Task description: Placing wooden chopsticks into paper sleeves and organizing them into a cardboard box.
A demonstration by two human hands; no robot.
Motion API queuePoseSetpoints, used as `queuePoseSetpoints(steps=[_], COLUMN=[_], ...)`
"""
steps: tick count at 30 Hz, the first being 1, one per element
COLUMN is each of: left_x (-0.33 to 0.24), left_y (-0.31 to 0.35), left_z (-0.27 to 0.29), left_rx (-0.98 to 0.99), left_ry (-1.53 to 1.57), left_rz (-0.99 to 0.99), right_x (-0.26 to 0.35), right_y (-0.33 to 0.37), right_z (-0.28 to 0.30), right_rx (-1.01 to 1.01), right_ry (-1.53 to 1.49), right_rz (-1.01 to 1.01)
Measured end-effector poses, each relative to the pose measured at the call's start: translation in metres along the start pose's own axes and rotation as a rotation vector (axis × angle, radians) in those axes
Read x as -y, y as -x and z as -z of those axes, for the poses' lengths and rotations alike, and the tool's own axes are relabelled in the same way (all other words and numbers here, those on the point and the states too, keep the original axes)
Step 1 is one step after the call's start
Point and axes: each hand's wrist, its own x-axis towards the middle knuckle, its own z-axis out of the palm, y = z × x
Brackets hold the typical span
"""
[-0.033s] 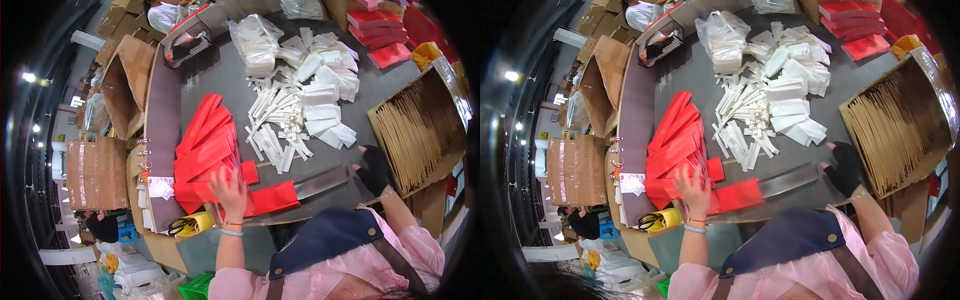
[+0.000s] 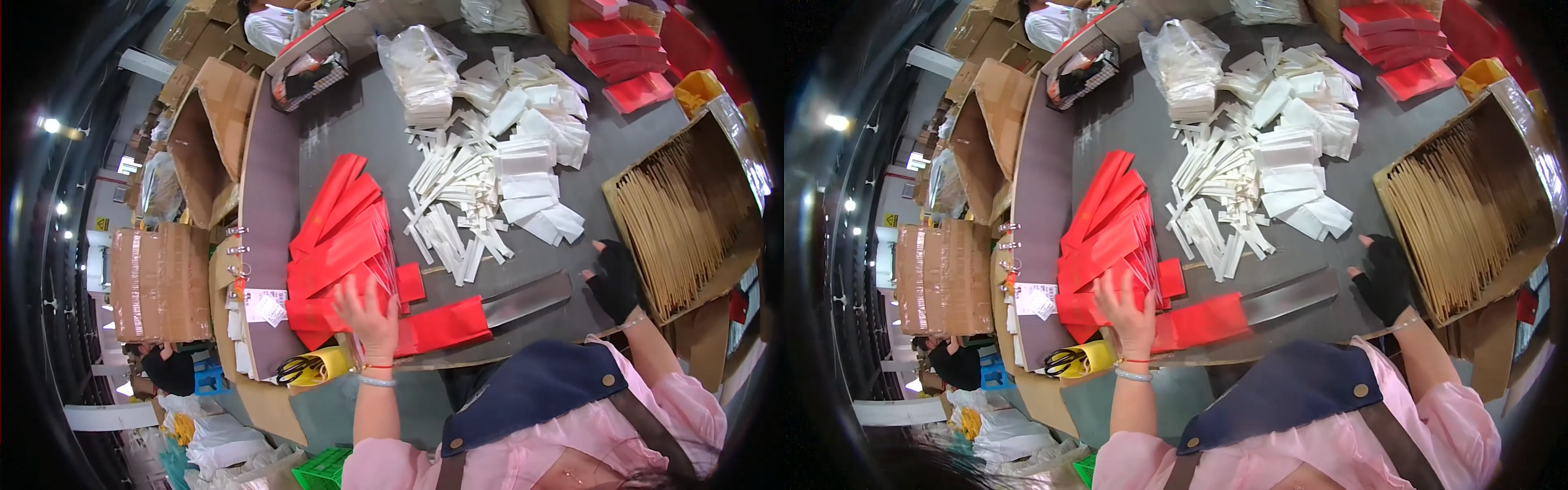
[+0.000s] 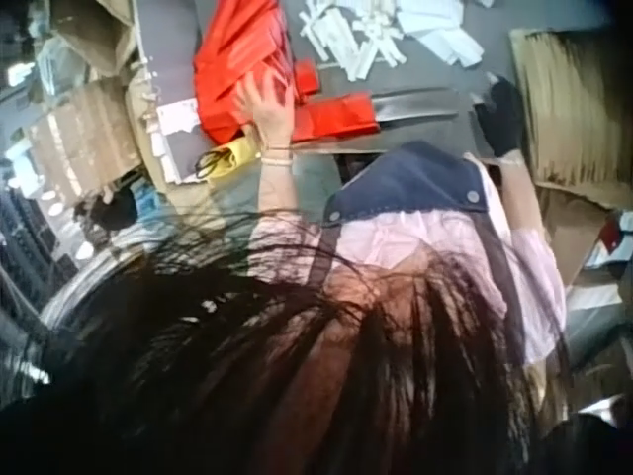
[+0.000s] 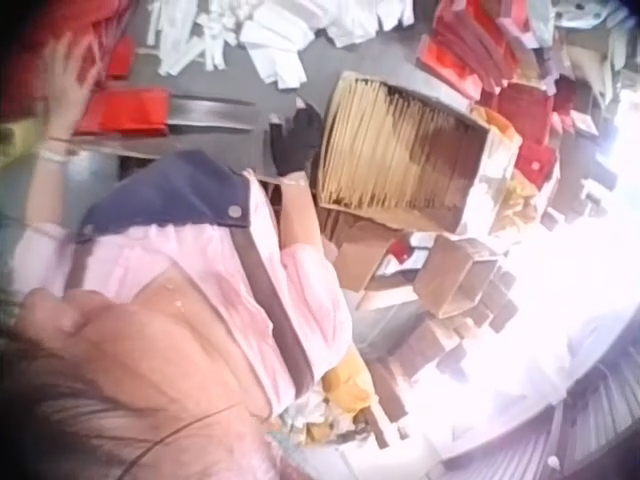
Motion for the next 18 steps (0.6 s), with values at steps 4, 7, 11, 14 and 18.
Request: queuePoseSetpoints(steps=[4,7,11,14,18], left_x=[0.037,0.049,0.055,0.059,0.063], left_y=[-0.008,-0.012,-0.028,-0.047,-0.093], left_z=[0.018,0.019,-0.015,-0.035,-0.055], left_rx=[0.186,0.483,0.537,0.486,0.489], left_ry=[0.096,0.046,-0.012,-0.005,-0.013], left_rz=[0.297,0.435,0.498,0.502,0.435], right_x=[-0.010,-0.008,-0.009,-0.008,-0.008], right_y=[0.014,0.014,0.011,0.008,0.007], right_z=[-0.009,-0.015,-0.018,-0.017,-0.016], right_rx=[-0.027,-0.048,-0.050,-0.053,-0.045], right_ry=[0.072,0.155,0.157,0.167,0.155], right_rz=[0.034,0.096,0.111,0.113,0.071])
